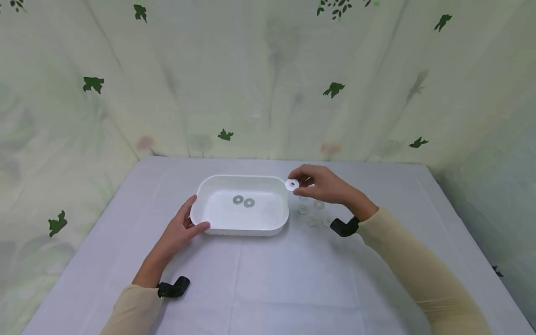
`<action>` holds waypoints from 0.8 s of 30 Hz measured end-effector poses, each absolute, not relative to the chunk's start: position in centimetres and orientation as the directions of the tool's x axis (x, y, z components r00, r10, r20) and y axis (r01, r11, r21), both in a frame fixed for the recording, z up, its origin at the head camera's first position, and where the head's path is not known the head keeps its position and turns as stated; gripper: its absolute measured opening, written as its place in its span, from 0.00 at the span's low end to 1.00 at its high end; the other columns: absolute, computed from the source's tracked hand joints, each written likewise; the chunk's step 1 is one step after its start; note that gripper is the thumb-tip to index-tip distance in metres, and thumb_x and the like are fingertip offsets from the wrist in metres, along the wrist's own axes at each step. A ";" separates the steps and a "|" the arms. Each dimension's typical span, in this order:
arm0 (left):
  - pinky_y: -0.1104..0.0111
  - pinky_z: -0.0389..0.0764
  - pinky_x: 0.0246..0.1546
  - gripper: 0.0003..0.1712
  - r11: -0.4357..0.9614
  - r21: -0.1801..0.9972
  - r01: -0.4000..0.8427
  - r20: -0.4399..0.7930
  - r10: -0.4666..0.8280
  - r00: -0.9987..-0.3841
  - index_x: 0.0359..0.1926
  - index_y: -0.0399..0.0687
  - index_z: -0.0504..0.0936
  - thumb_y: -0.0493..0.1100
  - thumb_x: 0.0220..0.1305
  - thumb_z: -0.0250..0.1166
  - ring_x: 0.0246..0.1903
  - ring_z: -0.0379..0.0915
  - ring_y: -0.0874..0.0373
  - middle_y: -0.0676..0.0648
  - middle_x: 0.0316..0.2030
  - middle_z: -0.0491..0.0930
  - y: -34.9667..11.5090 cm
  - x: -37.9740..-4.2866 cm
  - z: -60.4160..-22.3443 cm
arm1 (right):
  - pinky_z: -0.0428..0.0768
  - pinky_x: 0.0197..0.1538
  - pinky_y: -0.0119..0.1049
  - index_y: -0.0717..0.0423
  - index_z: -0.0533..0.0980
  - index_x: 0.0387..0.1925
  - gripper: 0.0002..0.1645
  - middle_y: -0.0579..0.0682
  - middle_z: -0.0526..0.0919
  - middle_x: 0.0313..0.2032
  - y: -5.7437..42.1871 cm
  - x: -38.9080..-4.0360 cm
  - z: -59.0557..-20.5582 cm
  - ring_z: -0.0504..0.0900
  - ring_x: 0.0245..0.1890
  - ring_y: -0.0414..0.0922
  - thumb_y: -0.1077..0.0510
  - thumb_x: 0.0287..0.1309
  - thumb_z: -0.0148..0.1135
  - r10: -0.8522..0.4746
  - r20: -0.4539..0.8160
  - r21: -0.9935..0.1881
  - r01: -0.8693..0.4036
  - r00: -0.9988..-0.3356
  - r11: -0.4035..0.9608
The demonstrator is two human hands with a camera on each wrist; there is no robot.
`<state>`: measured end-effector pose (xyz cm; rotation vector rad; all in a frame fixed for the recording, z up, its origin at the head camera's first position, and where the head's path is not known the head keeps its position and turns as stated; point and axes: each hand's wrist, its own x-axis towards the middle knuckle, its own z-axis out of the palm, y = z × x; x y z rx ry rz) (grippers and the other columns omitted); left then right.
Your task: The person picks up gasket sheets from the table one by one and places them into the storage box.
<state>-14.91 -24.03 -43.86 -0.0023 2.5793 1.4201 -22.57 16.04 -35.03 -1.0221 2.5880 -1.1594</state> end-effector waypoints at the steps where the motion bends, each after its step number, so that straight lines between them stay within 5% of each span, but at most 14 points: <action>1: 0.54 0.69 0.65 0.58 0.542 0.835 -0.098 -0.174 0.092 -0.980 0.80 0.56 0.36 0.53 0.65 0.67 0.74 0.57 0.38 0.40 0.79 0.44 -24.0 -14.8 -43.9 | 0.81 0.54 0.43 0.60 0.78 0.55 0.22 0.54 0.83 0.48 15.7 -22.7 -35.0 0.81 0.43 0.46 0.62 0.59 0.68 -0.633 0.144 -0.700 -0.531 -0.761 0.478; 5: 0.77 0.71 0.55 0.57 0.556 0.825 -0.101 -0.176 0.083 -0.981 0.80 0.57 0.36 0.54 0.65 0.67 0.72 0.61 0.39 0.41 0.79 0.45 -24.0 -14.7 -44.0 | 0.81 0.55 0.42 0.59 0.78 0.55 0.21 0.53 0.83 0.47 14.2 -23.2 -34.5 0.80 0.42 0.45 0.61 0.59 0.68 -0.639 0.116 -0.696 -0.522 -0.760 0.494; 8: 0.72 0.72 0.58 0.57 0.558 0.823 -0.102 -0.174 0.077 -0.982 0.80 0.57 0.36 0.55 0.65 0.67 0.71 0.61 0.39 0.41 0.79 0.44 -23.9 -14.8 -43.9 | 0.81 0.55 0.41 0.58 0.78 0.55 0.22 0.53 0.83 0.48 13.1 -23.6 -34.2 0.79 0.43 0.46 0.60 0.60 0.68 -0.634 0.081 -0.716 -0.488 -0.769 0.500; 12: 0.51 0.67 0.65 0.57 0.564 0.820 -0.102 -0.176 0.078 -0.981 0.80 0.57 0.36 0.54 0.65 0.67 0.72 0.61 0.39 0.40 0.79 0.44 -23.9 -14.9 -43.8 | 0.81 0.55 0.39 0.58 0.78 0.55 0.21 0.55 0.82 0.49 11.7 -24.0 -34.4 0.79 0.45 0.47 0.59 0.60 0.67 -0.633 0.026 -0.764 -0.424 -0.774 0.487; 17: 0.57 0.70 0.63 0.58 0.573 0.814 -0.097 -0.174 0.080 -0.981 0.80 0.57 0.36 0.55 0.65 0.67 0.72 0.61 0.39 0.40 0.79 0.45 -24.0 -14.9 -43.7 | 0.80 0.57 0.37 0.59 0.78 0.55 0.21 0.53 0.82 0.49 9.9 -24.4 -34.8 0.80 0.46 0.46 0.59 0.60 0.67 -0.660 -0.014 -0.773 -0.411 -0.751 0.484; 24: 0.50 0.66 0.66 0.58 0.549 0.830 -0.098 -0.175 0.090 -0.981 0.80 0.57 0.36 0.54 0.65 0.67 0.73 0.58 0.38 0.40 0.79 0.44 -24.0 -15.1 -43.7 | 0.79 0.56 0.34 0.57 0.79 0.55 0.21 0.51 0.83 0.48 8.0 -24.5 -35.0 0.80 0.45 0.43 0.58 0.59 0.67 -0.693 -0.048 -0.742 -0.439 -0.719 0.507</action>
